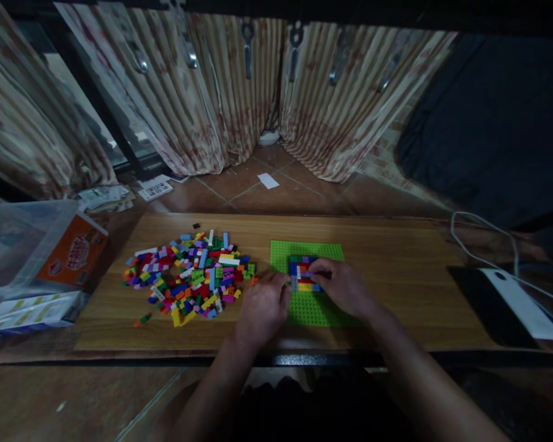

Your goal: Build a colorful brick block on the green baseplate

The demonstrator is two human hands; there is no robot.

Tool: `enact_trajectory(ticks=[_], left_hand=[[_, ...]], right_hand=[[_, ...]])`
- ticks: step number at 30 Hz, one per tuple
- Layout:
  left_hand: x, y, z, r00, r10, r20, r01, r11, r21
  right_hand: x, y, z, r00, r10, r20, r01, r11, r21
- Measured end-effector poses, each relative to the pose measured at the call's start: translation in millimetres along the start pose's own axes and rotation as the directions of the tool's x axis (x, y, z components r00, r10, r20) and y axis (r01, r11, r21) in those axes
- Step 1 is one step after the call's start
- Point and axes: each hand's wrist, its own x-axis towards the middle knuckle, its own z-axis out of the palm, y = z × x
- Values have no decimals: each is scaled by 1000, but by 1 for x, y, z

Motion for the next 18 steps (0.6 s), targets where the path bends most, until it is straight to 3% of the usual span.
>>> enact_trajectory(ticks=[7,18], left_hand=[[5,-1,8,999,23,34,-26,998,62],[6,4,8,997,32,75,-36,998,56]], right_hand=[[-1,-2,7,998,-62,-4,60,987,-148],[-1,0,11,997,-59,-46,56,995,-80]])
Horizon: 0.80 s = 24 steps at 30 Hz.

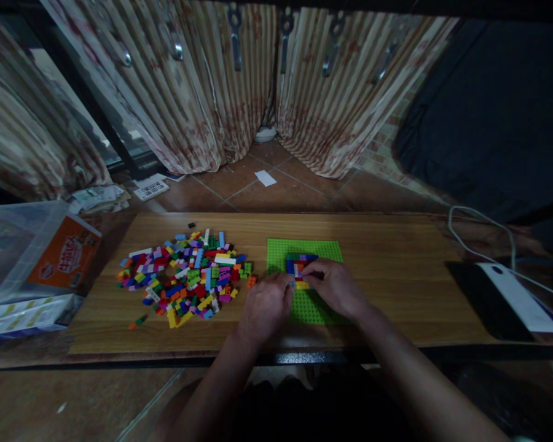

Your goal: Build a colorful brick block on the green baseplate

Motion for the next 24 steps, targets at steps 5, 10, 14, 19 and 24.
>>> enact_trajectory(ticks=[5,10,14,19,24], left_hand=[[0,1,1,1000,-8,11,8,1000,2],[-1,3,1,1000,-6,15,5,1000,25],[-1,5,2,1000,10,28,-12,996,89],[1,8,4,999,5,47,-12,987,163],[0,8,8,999,39,38,-47,971,233]], right_hand=[[0,-6,-1,999,44,2,-44,999,13],[1,-8,-6,996,88,11,-89,996,23],[2,-7,-10,991,121,-55,-118,992,53],[4,-7,-9,974,172,-149,-174,985,2],[4,-3,-3,969,178,-172,-190,980,-57]])
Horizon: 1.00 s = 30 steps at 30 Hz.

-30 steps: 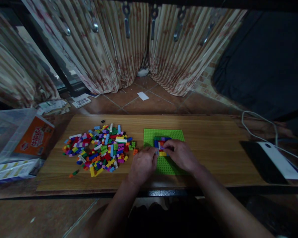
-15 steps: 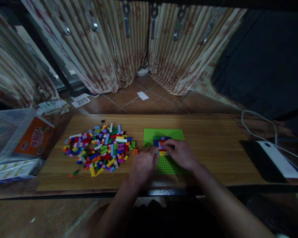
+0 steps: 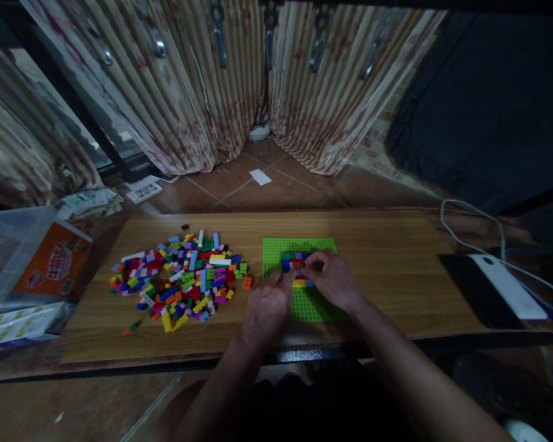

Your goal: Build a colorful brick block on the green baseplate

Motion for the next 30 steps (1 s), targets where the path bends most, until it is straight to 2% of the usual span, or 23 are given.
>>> enact_trajectory(ticks=[12,23,27,30], left_hand=[[-2,7,4,1000,20,-23,-17,991,131],[2,34,-6,996,-85,23,77,967,241],[2,34,-3,995,-101,17,94,965,245],[0,29,0,995,-102,13,96,971,221]], right_hand=[[2,-1,7,997,70,-11,-69,995,67],[5,3,13,998,50,-47,-46,995,91],[8,5,7,999,54,-7,-52,990,135],[12,8,0,992,124,32,-128,969,213]])
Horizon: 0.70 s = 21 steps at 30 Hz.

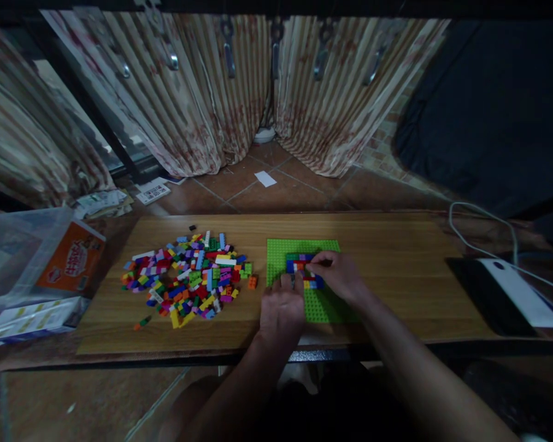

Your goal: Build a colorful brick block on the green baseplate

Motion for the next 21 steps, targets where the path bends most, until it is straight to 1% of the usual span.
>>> enact_trajectory(ticks=[2,4,9,15,17,21], left_hand=[[-1,-2,2,1000,-1,-5,1,1000,-23],[-2,-3,3,1000,-2,-11,2,999,-40],[-5,0,4,1000,5,-17,-6,999,-53],[-4,8,7,999,-24,-43,22,999,-45],[-3,9,9,999,-20,-51,17,999,-48],[-4,9,11,997,-24,-80,18,997,-72]], right_hand=[[3,0,-3,998,52,-23,-51,997,50],[6,1,-4,996,65,-66,-60,996,70],[7,1,2,994,26,-105,-19,998,63],[2,-4,6,989,1,-151,6,999,46],[-2,-10,8,986,-27,-162,35,998,49],[-10,-19,15,977,-140,-159,150,987,56]])
